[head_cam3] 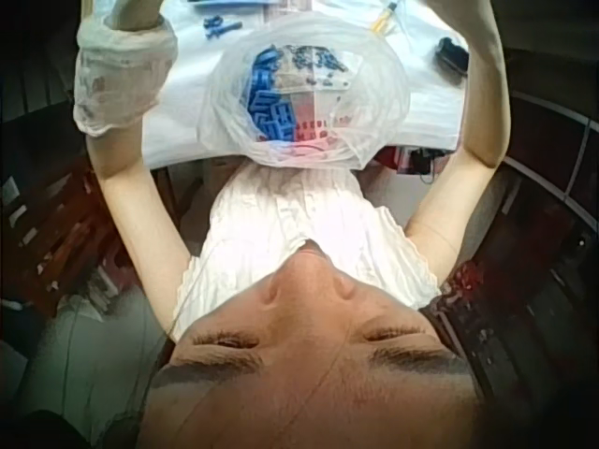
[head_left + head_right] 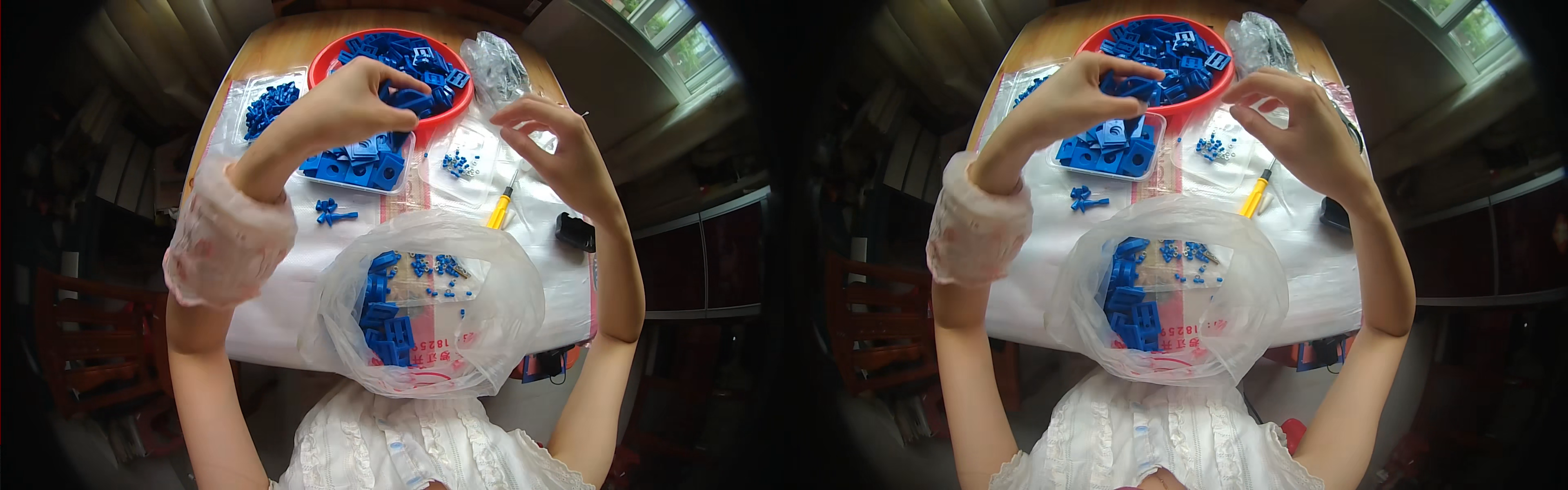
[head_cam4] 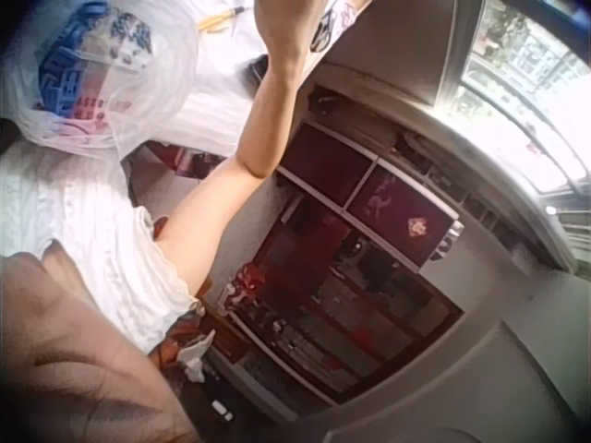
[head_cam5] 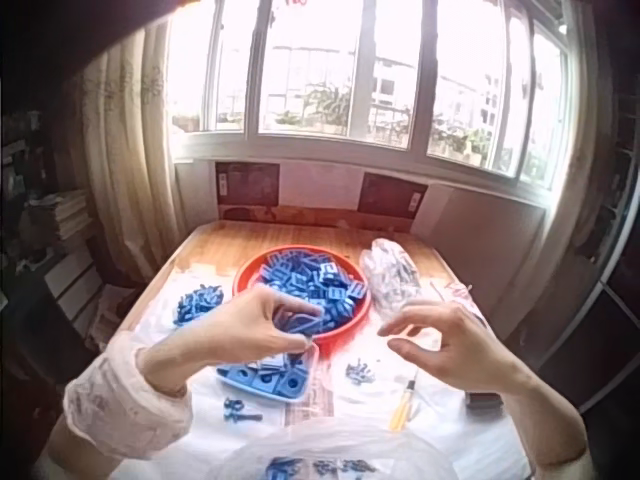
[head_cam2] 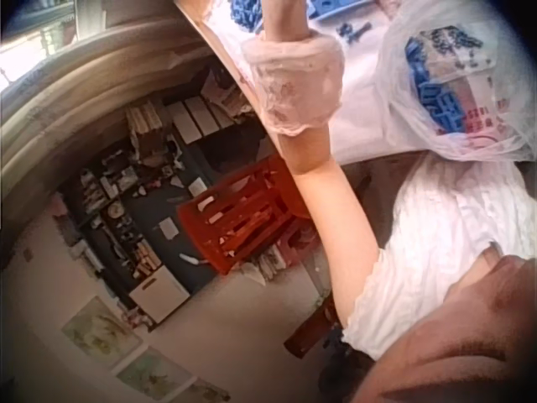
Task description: The recorder is sorting and assembling blue plastic components and small metal screws.
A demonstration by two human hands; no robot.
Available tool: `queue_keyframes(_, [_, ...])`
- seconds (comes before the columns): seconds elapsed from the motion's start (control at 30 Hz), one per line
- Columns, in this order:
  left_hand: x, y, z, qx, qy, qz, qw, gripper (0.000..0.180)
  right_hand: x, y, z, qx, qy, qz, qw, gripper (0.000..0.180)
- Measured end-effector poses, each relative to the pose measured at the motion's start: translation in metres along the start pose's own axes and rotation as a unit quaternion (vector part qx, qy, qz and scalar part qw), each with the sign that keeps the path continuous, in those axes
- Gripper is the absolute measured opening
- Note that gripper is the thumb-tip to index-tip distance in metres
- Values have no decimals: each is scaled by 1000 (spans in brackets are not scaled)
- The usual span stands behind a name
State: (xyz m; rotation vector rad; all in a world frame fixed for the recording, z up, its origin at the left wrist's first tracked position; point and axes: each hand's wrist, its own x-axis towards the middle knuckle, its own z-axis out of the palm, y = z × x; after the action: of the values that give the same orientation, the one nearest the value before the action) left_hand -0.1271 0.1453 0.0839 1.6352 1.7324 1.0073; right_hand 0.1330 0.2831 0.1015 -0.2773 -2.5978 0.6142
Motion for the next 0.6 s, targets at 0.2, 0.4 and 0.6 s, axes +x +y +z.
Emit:
queue_keyframes(0.2, [155, -109, 12, 104, 122, -97, 982, 56, -47, -20, -8, -3, -52, 55, 997, 17])
queue_keyframes(0.4, [197, -129, 35, 100, 194, -89, 972, 80, -63, -18, 11, -1, -136, 26, 990, 11])
queue_keyframes(0.6, [185, -85, 43, -138, 96, -154, 974, 87, -75, -19, 10, -60, -140, 32, 988, 10])
